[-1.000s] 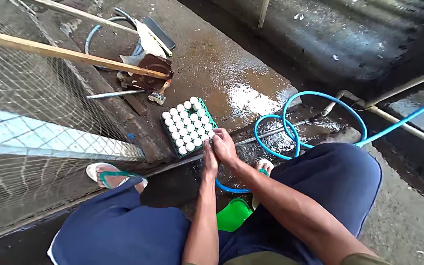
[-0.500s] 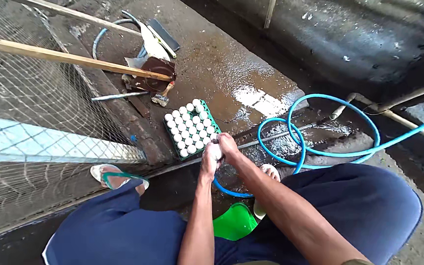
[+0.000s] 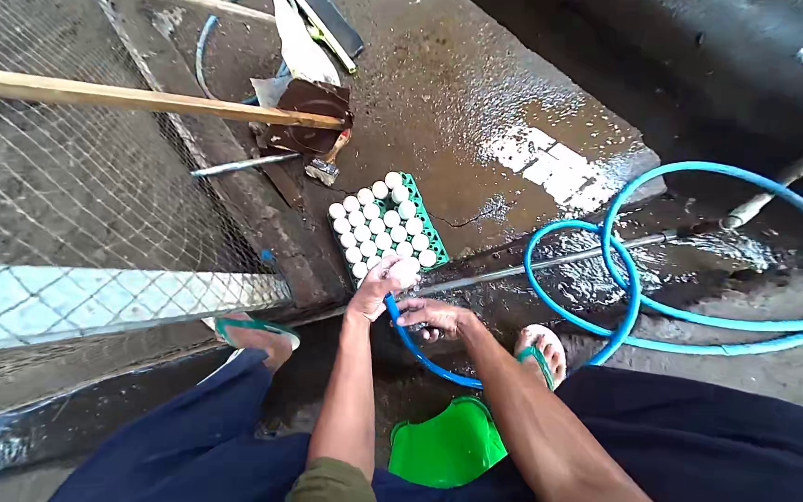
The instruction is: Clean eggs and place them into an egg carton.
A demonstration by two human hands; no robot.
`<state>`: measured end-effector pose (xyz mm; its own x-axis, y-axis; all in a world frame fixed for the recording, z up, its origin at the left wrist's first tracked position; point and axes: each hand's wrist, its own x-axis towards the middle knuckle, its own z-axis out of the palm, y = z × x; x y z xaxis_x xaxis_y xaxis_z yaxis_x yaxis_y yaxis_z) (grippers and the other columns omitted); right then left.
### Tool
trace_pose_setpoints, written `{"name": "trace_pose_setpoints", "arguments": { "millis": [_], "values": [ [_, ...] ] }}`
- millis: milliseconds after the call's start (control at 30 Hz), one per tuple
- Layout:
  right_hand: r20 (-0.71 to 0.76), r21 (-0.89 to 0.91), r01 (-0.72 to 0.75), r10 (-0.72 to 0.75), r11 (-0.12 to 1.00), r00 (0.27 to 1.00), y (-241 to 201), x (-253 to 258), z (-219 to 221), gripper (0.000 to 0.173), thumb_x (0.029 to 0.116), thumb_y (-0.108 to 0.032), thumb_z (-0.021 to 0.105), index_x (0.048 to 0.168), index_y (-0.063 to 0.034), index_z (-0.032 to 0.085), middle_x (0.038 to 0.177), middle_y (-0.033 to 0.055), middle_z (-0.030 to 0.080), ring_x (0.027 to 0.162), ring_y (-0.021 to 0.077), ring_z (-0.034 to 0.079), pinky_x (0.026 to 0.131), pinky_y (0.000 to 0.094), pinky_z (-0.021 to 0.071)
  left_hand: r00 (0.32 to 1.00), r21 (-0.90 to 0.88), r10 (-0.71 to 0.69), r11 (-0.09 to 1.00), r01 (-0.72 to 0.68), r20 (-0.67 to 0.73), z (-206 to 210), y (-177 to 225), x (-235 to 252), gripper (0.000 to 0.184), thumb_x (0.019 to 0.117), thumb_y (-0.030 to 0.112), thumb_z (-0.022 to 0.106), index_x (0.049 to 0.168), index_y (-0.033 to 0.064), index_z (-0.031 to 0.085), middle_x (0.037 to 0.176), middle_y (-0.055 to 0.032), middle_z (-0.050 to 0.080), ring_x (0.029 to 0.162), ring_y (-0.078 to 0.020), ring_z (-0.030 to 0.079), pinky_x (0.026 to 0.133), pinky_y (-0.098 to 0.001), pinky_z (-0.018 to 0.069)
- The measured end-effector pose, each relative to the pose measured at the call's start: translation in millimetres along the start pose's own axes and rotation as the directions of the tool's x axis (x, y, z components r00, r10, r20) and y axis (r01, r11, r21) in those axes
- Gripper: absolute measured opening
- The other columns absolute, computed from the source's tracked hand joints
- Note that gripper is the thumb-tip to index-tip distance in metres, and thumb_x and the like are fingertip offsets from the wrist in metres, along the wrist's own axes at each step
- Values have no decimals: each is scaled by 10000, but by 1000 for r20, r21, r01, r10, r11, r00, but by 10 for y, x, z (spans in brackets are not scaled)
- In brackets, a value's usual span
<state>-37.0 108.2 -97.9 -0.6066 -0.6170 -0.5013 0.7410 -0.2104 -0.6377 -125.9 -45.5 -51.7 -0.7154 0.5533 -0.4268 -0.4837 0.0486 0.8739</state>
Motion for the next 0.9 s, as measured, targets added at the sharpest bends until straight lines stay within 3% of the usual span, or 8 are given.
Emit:
{"name": "trace_pose_setpoints", "arguments": {
  "millis": [67,167,233,433,567,733,800,900],
  "values": [
    [-22,21,1,0,1000,1000,33,156,0,365,1027,-280,632,1368,-173,560,1055,31,688,500,15,446,426,175,363,997,97,-12,995,20,-80,-100,3,183,514,839,96,654,1323,22,497,1093,-114,680,945,-175,682,880,-353,576],
    [-96,71,-5,11,997,995,50,315,-42,328,1067,-318,558,1346,-145,568,1011,36,682,505,26,449,434,180,363,933,263,-17,958,118,-358,-240,-26,552,382,1025,101,547,1397,46,482,1107,-131,627,817,-158,614,715,-333,537],
    [-143,103,-13,27,995,989,48,382,-100,331,1079,-334,532,1352,-148,559,1005,39,675,511,37,451,443,188,369,886,396,56,907,147,-459,-380,-17,845,424,1013,166,612,1398,28,500,1220,-189,621,990,-240,631,853,-426,539],
    [-161,205,-20,54,979,985,126,453,-194,337,1078,-343,533,1356,-155,566,986,37,670,493,40,446,425,185,366,871,768,266,616,176,-413,-696,54,1604,572,927,240,742,1402,14,519,1374,-222,581,1277,-353,566,1086,-538,452],
    [-163,244,-28,69,969,984,143,494,-232,334,1076,-343,537,1349,-154,571,973,35,670,489,40,444,424,184,364,893,895,303,398,200,-334,-798,-10,1921,528,918,266,744,1365,42,573,1353,-200,601,1291,-373,545,1112,-599,387],
    [-134,238,-42,76,970,988,135,495,-244,329,1080,-351,527,1339,-153,571,969,26,659,497,39,442,428,183,361,894,933,292,224,282,-340,-848,127,2099,398,976,402,627,1214,89,690,1374,-186,558,1328,-401,462,1060,-657,349],
    [-125,249,-46,79,967,989,152,500,-245,329,1076,-357,535,1335,-157,574,974,29,661,496,42,444,427,184,362,899,934,265,173,311,-349,-886,259,2237,402,984,360,598,1296,113,657,1377,-190,562,1333,-413,461,1034,-663,370],
    [-122,269,-50,85,962,989,162,513,-253,332,1074,-354,542,1341,-159,571,976,31,661,492,42,445,423,183,363,935,939,93,66,337,-342,-954,448,2519,537,938,426,701,1384,137,624,1423,-180,555,1382,-414,431,1056,-697,346]
  ]
}}
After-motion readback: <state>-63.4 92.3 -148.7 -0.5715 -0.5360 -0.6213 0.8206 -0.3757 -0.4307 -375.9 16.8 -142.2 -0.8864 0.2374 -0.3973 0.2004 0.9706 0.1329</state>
